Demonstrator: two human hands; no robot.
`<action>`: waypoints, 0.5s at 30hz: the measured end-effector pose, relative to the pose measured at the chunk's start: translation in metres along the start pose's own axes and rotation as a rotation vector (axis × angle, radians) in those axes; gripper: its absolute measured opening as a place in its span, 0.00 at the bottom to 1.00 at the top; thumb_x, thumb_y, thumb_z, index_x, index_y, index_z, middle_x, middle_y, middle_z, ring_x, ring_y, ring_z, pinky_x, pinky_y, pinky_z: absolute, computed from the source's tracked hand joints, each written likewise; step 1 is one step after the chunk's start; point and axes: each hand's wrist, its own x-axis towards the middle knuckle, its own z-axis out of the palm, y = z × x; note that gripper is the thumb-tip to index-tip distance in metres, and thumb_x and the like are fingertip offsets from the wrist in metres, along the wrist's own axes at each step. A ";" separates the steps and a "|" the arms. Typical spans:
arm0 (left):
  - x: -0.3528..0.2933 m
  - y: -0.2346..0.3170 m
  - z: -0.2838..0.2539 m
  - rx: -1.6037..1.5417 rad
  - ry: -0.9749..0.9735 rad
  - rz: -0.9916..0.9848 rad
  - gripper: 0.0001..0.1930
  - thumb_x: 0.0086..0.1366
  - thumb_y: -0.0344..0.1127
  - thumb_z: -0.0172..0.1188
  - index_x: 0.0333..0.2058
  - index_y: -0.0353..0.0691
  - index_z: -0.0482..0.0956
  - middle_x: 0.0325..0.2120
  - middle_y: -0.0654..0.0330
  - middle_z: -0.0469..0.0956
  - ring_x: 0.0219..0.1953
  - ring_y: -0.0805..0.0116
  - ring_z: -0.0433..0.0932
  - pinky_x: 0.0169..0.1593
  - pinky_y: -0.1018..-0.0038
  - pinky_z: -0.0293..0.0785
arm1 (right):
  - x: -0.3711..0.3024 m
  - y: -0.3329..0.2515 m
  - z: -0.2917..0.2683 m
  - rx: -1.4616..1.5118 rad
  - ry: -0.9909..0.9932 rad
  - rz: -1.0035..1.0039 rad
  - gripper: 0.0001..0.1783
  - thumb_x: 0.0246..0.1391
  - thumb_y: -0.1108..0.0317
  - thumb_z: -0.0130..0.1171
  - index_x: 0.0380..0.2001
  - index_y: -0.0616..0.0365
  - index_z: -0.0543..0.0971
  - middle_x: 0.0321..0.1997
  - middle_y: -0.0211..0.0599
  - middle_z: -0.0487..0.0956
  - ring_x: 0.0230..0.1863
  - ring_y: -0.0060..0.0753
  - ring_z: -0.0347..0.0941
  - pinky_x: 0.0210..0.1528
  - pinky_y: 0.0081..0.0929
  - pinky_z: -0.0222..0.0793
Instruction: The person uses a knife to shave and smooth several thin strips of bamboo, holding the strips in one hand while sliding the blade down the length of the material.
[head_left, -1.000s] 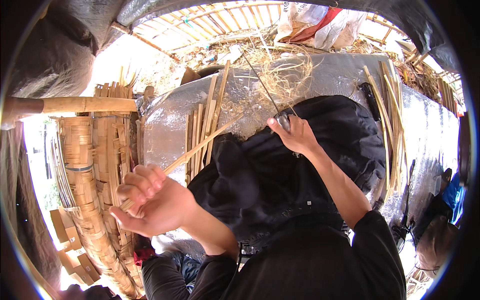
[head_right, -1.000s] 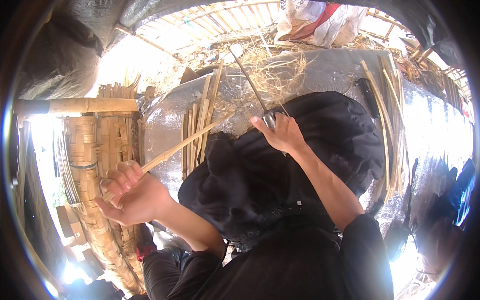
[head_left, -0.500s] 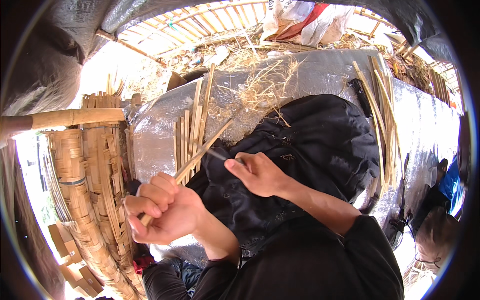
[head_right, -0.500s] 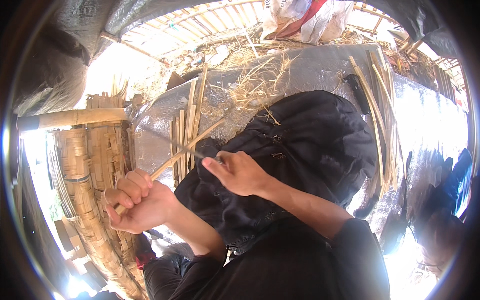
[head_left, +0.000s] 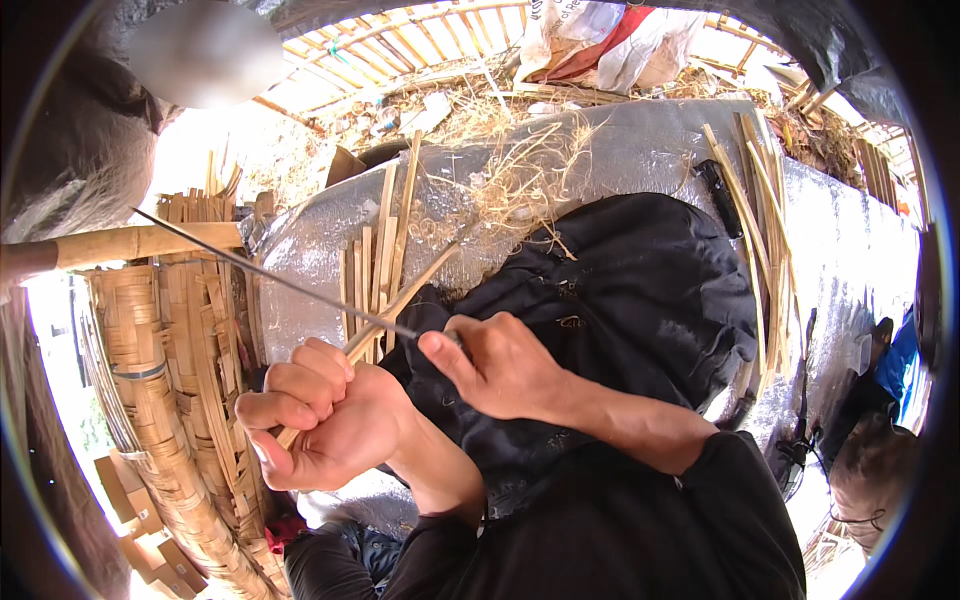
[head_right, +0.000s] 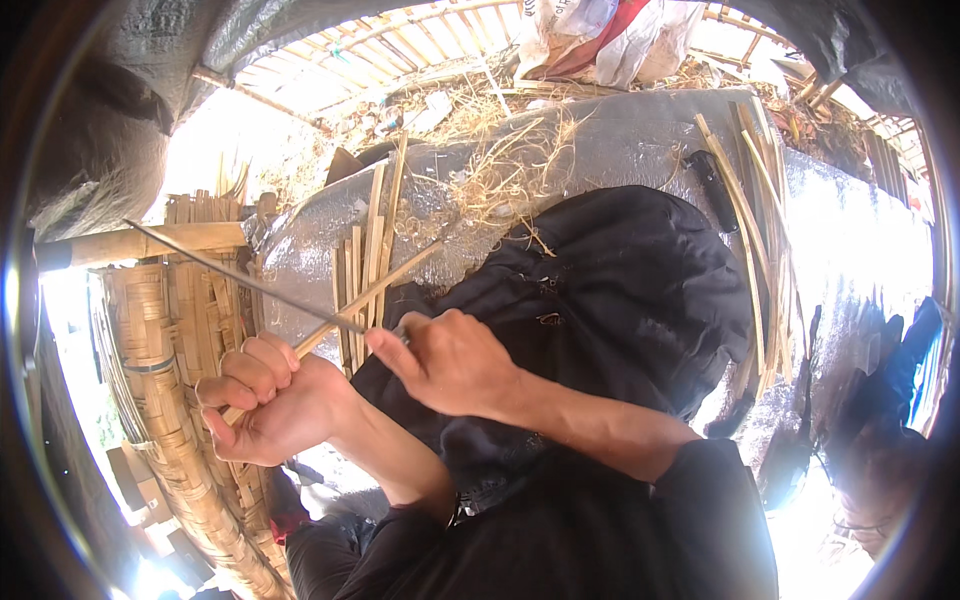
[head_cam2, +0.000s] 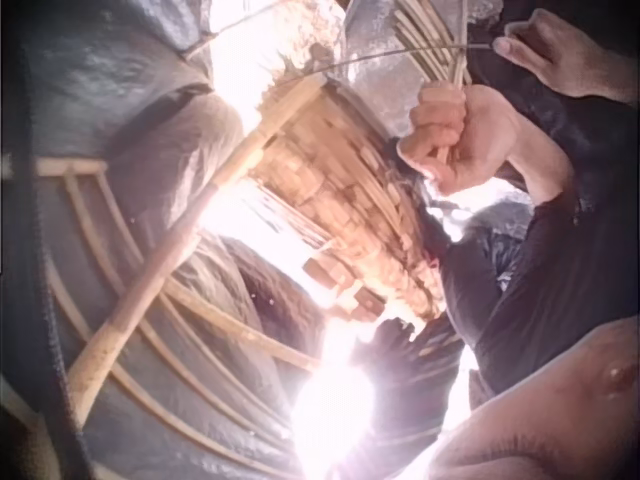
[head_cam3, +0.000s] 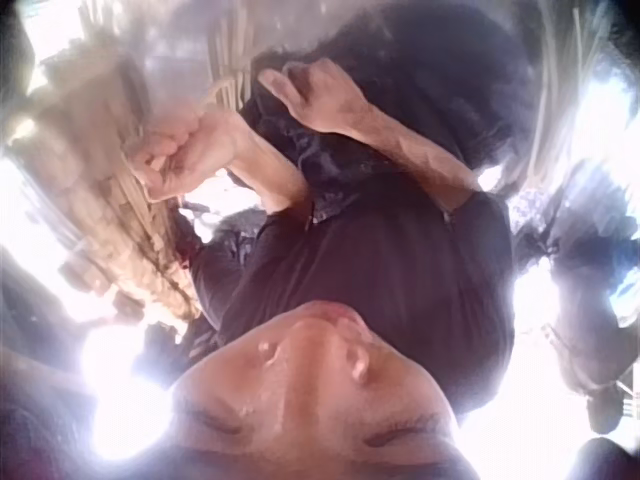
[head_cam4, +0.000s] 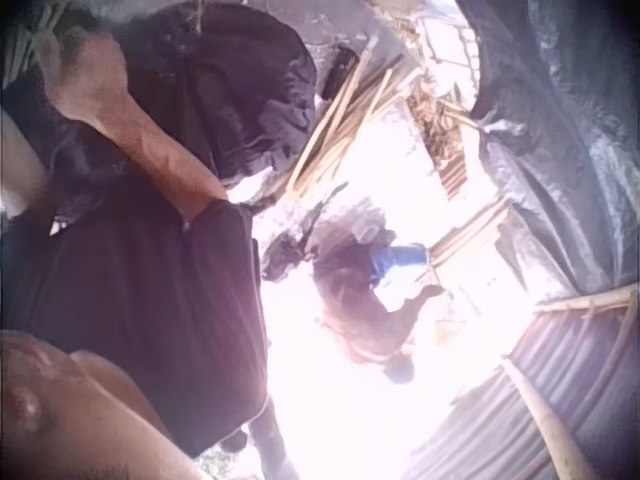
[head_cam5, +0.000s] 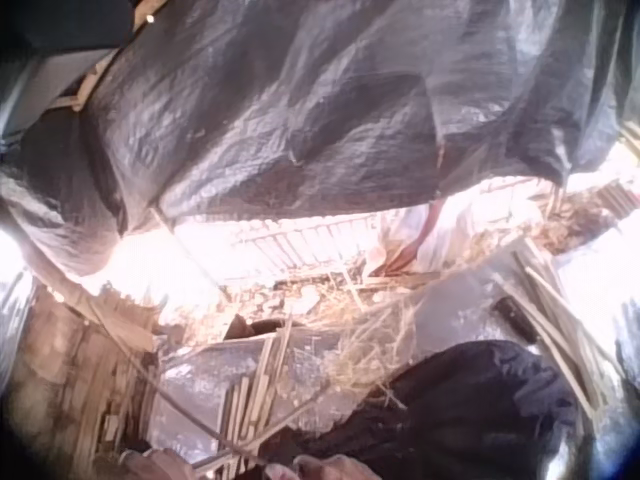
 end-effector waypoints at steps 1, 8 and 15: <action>0.002 -0.001 0.003 0.028 0.031 0.001 0.19 0.70 0.49 0.43 0.22 0.45 0.58 0.12 0.67 0.50 0.15 0.75 0.44 0.24 0.73 0.47 | 0.001 -0.006 -0.001 0.092 -0.067 0.037 0.32 0.69 0.47 0.49 0.20 0.63 0.74 0.15 0.58 0.73 0.23 0.66 0.74 0.28 0.54 0.71; -0.001 0.003 -0.010 -0.012 -0.032 -0.013 0.20 0.71 0.49 0.43 0.22 0.45 0.59 0.12 0.67 0.49 0.15 0.75 0.42 0.23 0.72 0.47 | -0.001 0.015 0.009 0.008 -0.022 0.086 0.33 0.68 0.44 0.49 0.22 0.66 0.78 0.17 0.61 0.75 0.26 0.68 0.76 0.31 0.54 0.73; -0.007 0.007 -0.025 -0.079 -0.120 -0.013 0.19 0.70 0.49 0.43 0.22 0.46 0.59 0.12 0.67 0.50 0.16 0.75 0.43 0.24 0.71 0.47 | 0.001 0.050 0.022 -0.115 0.050 0.099 0.32 0.70 0.46 0.46 0.22 0.63 0.78 0.22 0.57 0.77 0.27 0.66 0.75 0.30 0.52 0.71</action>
